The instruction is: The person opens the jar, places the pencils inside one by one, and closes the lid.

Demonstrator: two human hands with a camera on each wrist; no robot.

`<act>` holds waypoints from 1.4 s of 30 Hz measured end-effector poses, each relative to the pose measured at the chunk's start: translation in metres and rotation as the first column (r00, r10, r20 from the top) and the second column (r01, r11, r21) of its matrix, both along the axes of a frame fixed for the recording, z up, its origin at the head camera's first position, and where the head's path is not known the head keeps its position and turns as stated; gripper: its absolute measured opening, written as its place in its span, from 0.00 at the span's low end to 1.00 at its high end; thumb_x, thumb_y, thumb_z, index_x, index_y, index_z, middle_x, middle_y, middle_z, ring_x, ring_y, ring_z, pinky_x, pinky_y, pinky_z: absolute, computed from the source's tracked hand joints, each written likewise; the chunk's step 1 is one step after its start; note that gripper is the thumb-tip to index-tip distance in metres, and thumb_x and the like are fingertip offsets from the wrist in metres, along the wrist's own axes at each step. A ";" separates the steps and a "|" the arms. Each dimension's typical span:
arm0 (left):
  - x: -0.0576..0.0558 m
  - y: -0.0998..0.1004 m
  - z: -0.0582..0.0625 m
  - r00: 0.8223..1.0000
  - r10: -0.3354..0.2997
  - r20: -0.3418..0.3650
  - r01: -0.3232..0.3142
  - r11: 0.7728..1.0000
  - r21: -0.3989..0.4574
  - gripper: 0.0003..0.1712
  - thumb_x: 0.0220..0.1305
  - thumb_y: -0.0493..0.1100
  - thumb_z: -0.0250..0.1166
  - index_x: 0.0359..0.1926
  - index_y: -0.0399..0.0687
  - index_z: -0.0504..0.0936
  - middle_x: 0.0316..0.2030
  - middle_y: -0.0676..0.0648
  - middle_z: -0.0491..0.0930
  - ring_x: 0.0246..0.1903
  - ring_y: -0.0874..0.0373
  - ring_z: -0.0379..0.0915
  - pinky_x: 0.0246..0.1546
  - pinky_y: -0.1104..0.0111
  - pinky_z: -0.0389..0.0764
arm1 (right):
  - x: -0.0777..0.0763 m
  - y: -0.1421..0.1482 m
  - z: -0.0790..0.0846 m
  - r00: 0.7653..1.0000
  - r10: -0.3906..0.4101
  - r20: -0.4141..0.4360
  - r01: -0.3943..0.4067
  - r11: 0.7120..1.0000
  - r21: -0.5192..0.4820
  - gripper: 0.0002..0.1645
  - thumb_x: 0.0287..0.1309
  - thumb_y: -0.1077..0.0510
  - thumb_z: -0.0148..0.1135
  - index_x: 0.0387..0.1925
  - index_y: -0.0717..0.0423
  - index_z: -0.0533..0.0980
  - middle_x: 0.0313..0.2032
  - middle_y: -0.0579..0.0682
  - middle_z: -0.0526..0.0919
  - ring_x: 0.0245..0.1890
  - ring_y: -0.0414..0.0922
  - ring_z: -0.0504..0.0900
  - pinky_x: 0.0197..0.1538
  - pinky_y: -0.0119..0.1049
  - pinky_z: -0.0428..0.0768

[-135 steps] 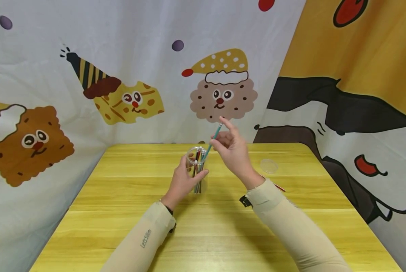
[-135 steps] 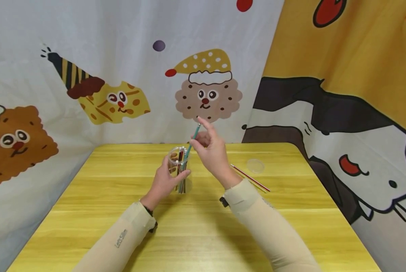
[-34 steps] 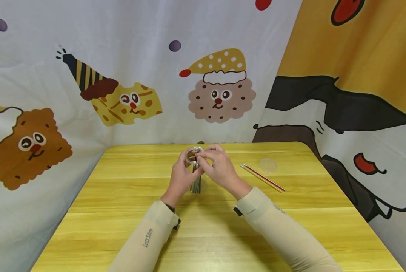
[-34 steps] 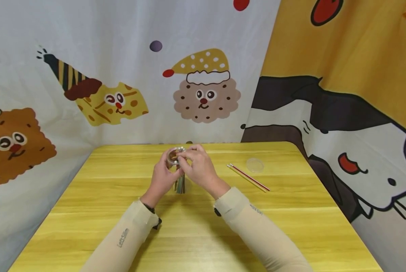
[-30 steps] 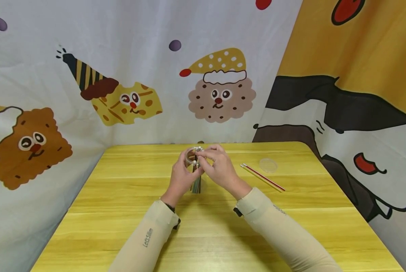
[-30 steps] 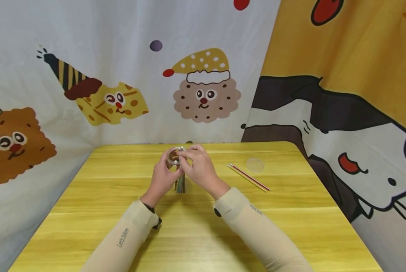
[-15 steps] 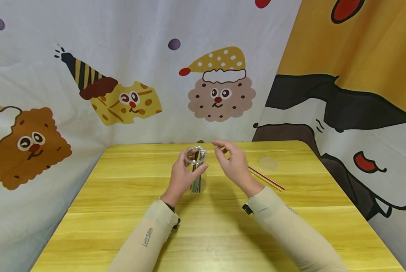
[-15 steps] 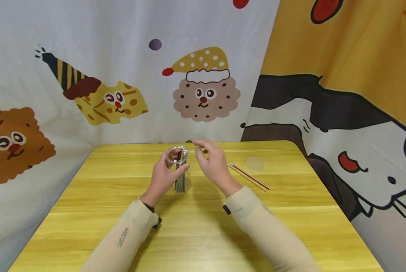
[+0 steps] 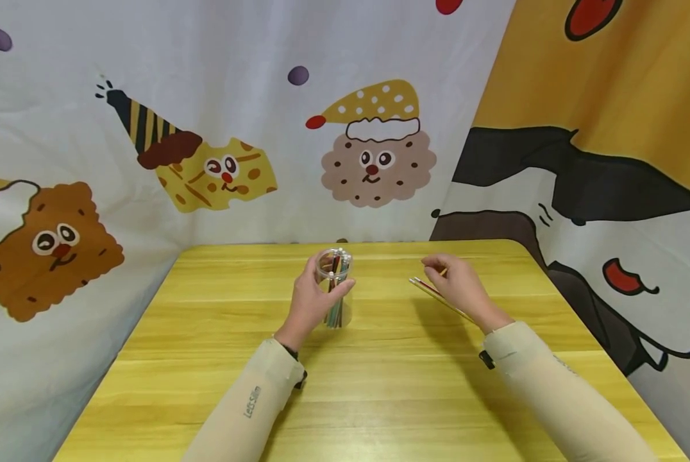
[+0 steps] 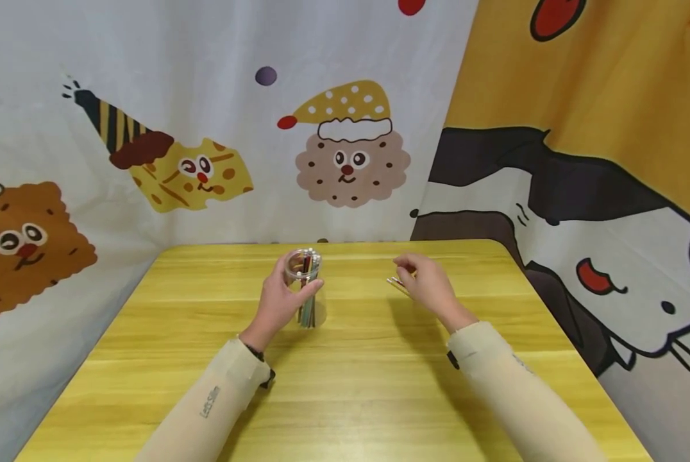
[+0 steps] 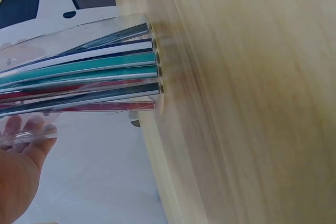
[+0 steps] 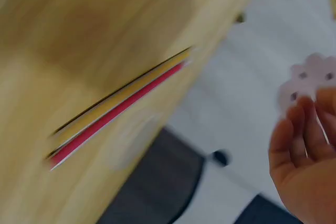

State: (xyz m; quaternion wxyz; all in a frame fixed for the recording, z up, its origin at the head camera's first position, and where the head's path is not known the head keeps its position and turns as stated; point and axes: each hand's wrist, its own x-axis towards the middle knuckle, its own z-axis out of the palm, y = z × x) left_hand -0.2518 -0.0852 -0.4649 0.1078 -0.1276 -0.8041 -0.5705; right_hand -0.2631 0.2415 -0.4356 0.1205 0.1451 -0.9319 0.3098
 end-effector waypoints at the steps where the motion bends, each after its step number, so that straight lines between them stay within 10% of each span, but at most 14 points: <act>1: 0.000 0.000 0.000 1.000 0.002 0.001 -0.002 1.000 -0.001 0.47 0.66 0.59 0.77 0.79 0.57 0.65 0.64 0.46 0.79 0.58 0.49 0.79 0.67 0.44 0.81 | -0.001 0.007 -0.003 0.999 0.002 0.040 -0.004 0.999 0.048 0.16 0.79 0.57 0.61 0.60 0.57 0.84 0.49 0.56 0.90 0.45 0.52 0.87 0.45 0.48 0.87; 14: 0.000 0.000 -0.003 1.000 0.003 -0.015 -0.003 1.000 0.000 0.48 0.66 0.59 0.77 0.79 0.55 0.64 0.63 0.46 0.79 0.57 0.49 0.80 0.65 0.42 0.82 | -0.015 0.028 -0.037 0.997 0.018 0.073 -0.046 0.916 0.398 0.09 0.65 0.64 0.74 0.46 0.58 0.89 0.39 0.53 0.88 0.40 0.52 0.87 0.44 0.49 0.89; 42: 0.000 -0.001 -0.003 1.000 0.004 -0.020 -0.005 1.000 -0.003 0.48 0.65 0.59 0.77 0.79 0.57 0.64 0.66 0.46 0.78 0.58 0.50 0.79 0.67 0.41 0.80 | -0.026 0.015 -0.051 0.994 -0.022 0.112 -0.026 0.913 0.408 0.12 0.67 0.60 0.73 0.49 0.62 0.87 0.41 0.56 0.92 0.41 0.52 0.89 0.44 0.48 0.89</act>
